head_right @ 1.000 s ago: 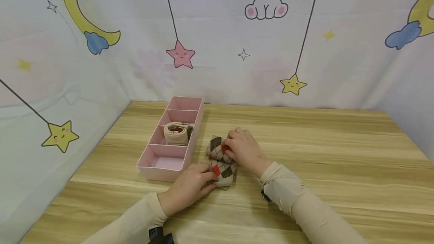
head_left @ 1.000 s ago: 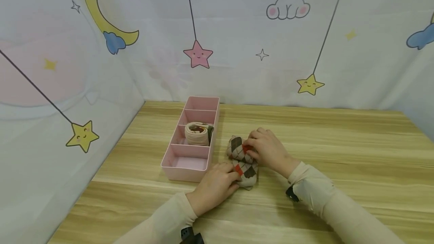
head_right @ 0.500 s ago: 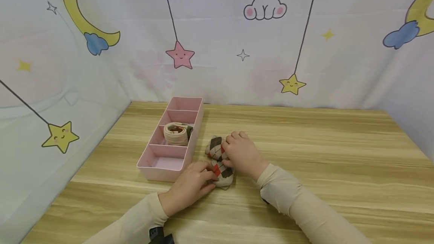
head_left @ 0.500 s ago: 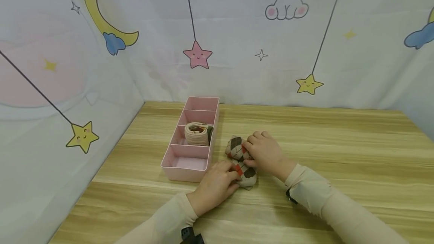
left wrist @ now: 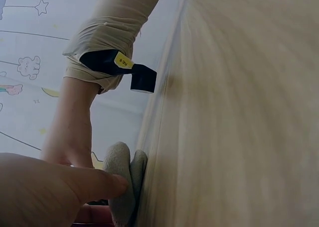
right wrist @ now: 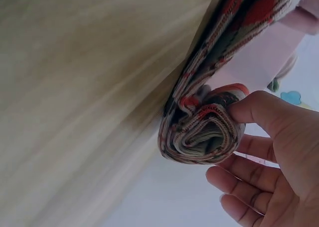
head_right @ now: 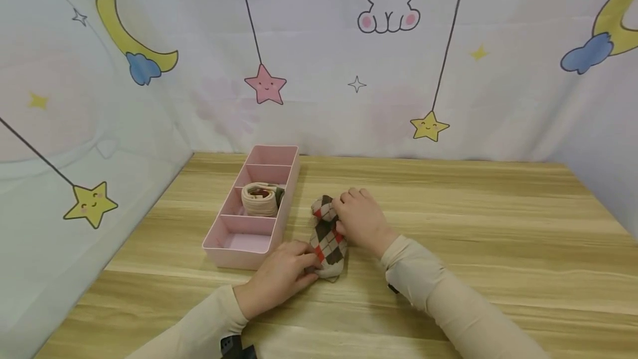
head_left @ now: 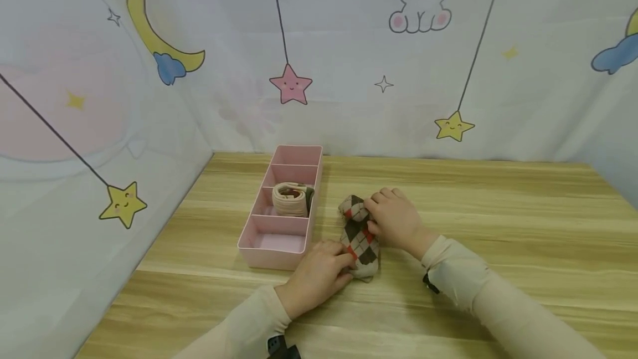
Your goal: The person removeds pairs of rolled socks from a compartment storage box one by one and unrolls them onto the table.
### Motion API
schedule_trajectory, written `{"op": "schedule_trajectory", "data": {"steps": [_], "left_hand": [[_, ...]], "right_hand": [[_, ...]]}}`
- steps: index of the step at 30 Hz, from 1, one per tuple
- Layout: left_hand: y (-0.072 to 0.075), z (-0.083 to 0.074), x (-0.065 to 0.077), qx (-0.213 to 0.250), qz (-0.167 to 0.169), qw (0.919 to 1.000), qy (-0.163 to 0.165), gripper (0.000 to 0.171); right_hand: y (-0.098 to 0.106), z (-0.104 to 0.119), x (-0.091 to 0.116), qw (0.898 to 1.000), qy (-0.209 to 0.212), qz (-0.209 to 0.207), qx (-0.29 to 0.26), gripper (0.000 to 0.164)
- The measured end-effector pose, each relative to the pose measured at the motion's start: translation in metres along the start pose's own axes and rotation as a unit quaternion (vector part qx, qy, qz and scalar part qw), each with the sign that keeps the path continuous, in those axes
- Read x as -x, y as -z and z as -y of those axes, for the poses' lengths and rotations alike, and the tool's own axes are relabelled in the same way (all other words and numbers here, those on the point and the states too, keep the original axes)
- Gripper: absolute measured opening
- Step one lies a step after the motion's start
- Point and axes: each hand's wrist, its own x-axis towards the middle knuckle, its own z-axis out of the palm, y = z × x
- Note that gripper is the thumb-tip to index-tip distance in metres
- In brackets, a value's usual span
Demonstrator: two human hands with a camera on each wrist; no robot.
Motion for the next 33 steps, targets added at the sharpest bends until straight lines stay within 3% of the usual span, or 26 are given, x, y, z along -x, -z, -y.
{"op": "schedule_trajectory", "data": {"steps": [9, 17, 26, 33], "left_hand": [[0.0, -0.002, 0.001, -0.02, -0.001, 0.9998, -0.009, 0.015], [0.002, -0.006, 0.001, -0.025, 0.008, 0.9996, -0.013, 0.014], [0.004, -0.008, 0.001, -0.006, 0.008, 0.9997, -0.021, 0.014], [0.005, -0.009, 0.002, -0.007, 0.017, 0.9997, -0.017, 0.014]], "right_hand": [[-0.005, -0.009, -0.004, 0.997, -0.046, 0.01, -0.067, 0.031], [-0.005, -0.013, -0.01, 0.994, -0.055, -0.006, -0.094, 0.025], [-0.014, -0.017, -0.018, 0.989, -0.046, -0.056, -0.128, 0.017], [-0.016, -0.016, -0.021, 0.988, -0.049, -0.024, -0.147, 0.008]]}}
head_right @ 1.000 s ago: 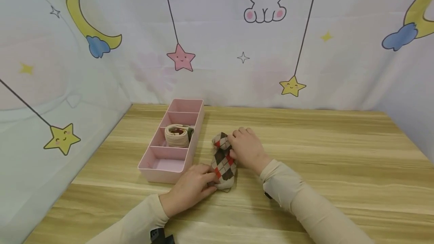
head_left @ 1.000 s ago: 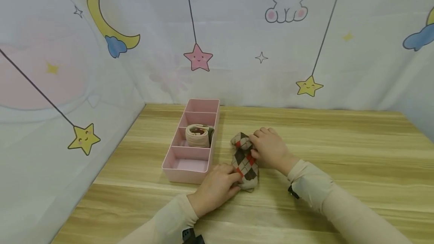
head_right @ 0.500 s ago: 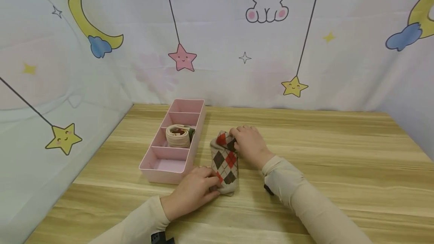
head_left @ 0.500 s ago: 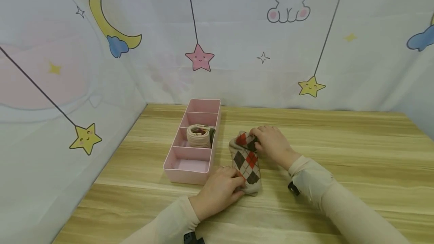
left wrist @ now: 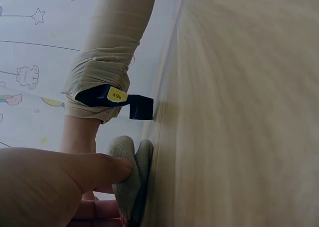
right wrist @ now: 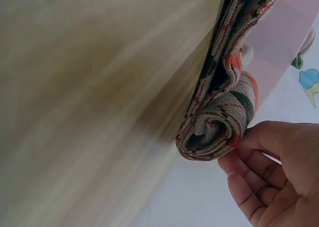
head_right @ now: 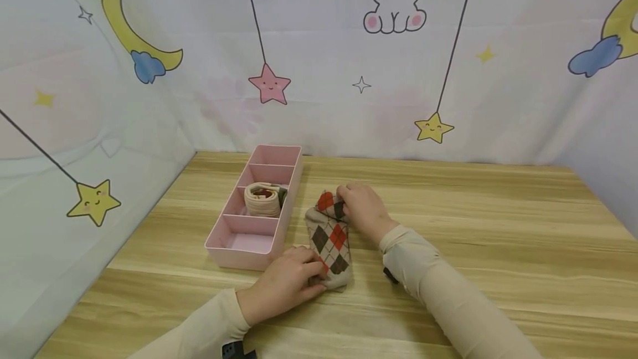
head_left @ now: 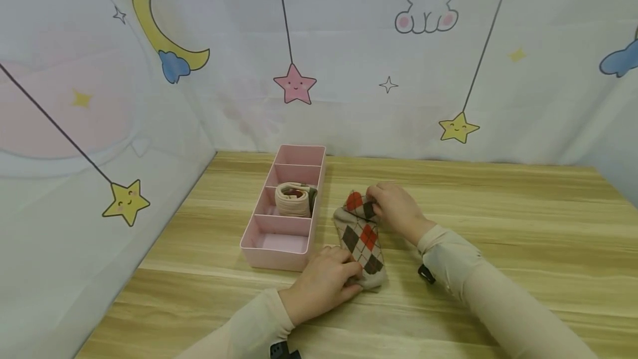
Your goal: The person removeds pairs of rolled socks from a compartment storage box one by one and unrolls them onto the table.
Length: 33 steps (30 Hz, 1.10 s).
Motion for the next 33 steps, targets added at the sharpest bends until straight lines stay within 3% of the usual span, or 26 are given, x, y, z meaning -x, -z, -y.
{"op": "schedule_trajectory", "data": {"steps": [15, 33], "left_hand": [[0.0014, -0.0004, -0.0003, -0.001, 0.012, 0.9999, 0.002, 0.013], [0.0001, 0.0004, 0.0005, 0.009, 0.017, 0.9998, 0.004, 0.014]], "right_hand": [[0.0013, 0.003, 0.0001, 0.997, 0.013, 0.071, 0.024, 0.025], [-0.003, 0.0067, -0.0031, 0.991, 0.016, 0.094, 0.097, 0.025]]}}
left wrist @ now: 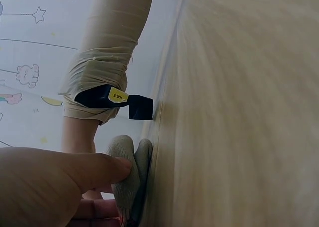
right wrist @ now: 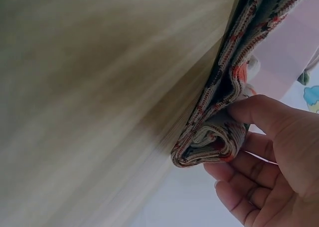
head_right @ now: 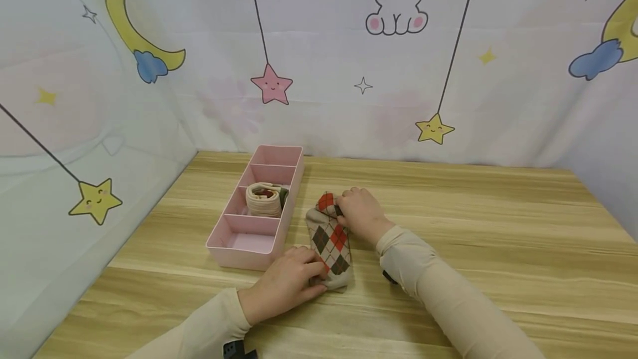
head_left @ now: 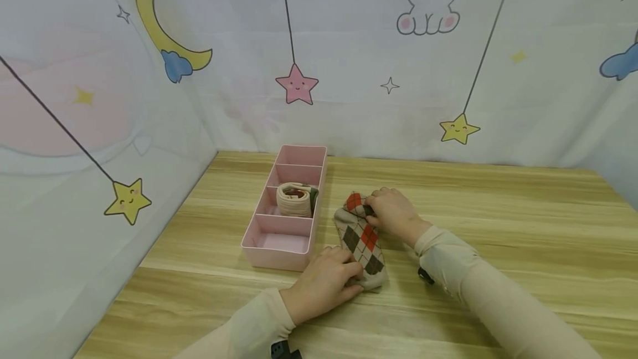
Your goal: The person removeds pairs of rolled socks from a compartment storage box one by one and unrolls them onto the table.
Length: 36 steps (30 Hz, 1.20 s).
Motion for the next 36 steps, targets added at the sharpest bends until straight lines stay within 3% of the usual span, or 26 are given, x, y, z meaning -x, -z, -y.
{"op": "schedule_trajectory", "data": {"steps": [14, 22, 29, 36], "left_hand": [[-0.003, -0.002, 0.0, -0.011, -0.005, 0.9999, -0.005, 0.015], [-0.002, -0.002, 0.0, -0.016, -0.008, 0.9998, -0.008, 0.015], [-0.003, -0.001, 0.0, -0.02, -0.009, 0.9997, -0.01, 0.015], [-0.004, 0.0, 0.001, -0.026, -0.015, 0.9995, -0.011, 0.016]], "right_hand": [[0.0, -0.003, -0.004, 1.0, -0.003, -0.027, 0.011, 0.015], [0.002, -0.01, -0.01, 1.0, -0.012, -0.025, -0.001, 0.021], [0.002, -0.017, -0.014, 0.998, -0.02, -0.047, -0.03, 0.021], [0.0, -0.023, -0.02, 0.998, -0.019, -0.059, -0.021, 0.023]]}}
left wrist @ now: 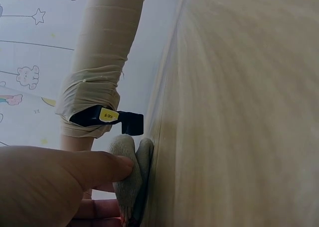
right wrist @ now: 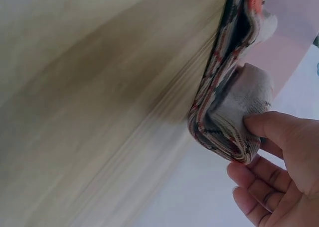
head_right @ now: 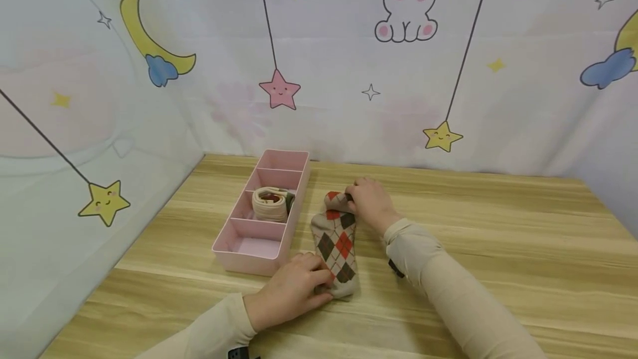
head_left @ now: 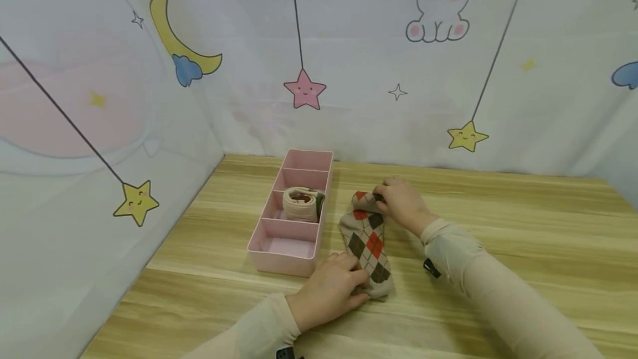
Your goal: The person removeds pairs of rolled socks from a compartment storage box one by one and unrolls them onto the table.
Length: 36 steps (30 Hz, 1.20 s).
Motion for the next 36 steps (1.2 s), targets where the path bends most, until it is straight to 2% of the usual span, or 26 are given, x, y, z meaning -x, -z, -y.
{"op": "schedule_trajectory", "data": {"steps": [6, 15, 22, 27, 31, 36], "left_hand": [[0.001, 0.0, 0.0, -0.006, -0.006, 1.0, -0.004, 0.016], [0.0, -0.001, 0.001, -0.01, -0.008, 0.9999, -0.007, 0.017], [0.001, -0.001, 0.001, -0.014, -0.008, 0.9998, -0.007, 0.018], [0.0, -0.001, 0.001, -0.015, -0.003, 0.9999, -0.005, 0.018], [0.0, 0.0, 0.001, -0.013, -0.002, 0.9999, -0.004, 0.018], [0.0, 0.0, 0.001, -0.012, 0.001, 0.9999, -0.001, 0.018]], "right_hand": [[0.0, -0.001, -0.006, 1.0, -0.016, 0.01, 0.0, 0.028], [-0.007, -0.003, -0.01, 0.999, -0.029, 0.013, -0.019, 0.024], [-0.011, -0.006, -0.011, 0.999, -0.031, 0.006, -0.021, 0.014], [-0.012, -0.006, -0.012, 1.0, -0.028, 0.013, 0.005, 0.007], [-0.012, -0.005, -0.013, 1.0, -0.021, 0.022, 0.002, 0.016], [-0.012, -0.004, -0.012, 0.997, -0.03, 0.069, -0.005, 0.029]]}}
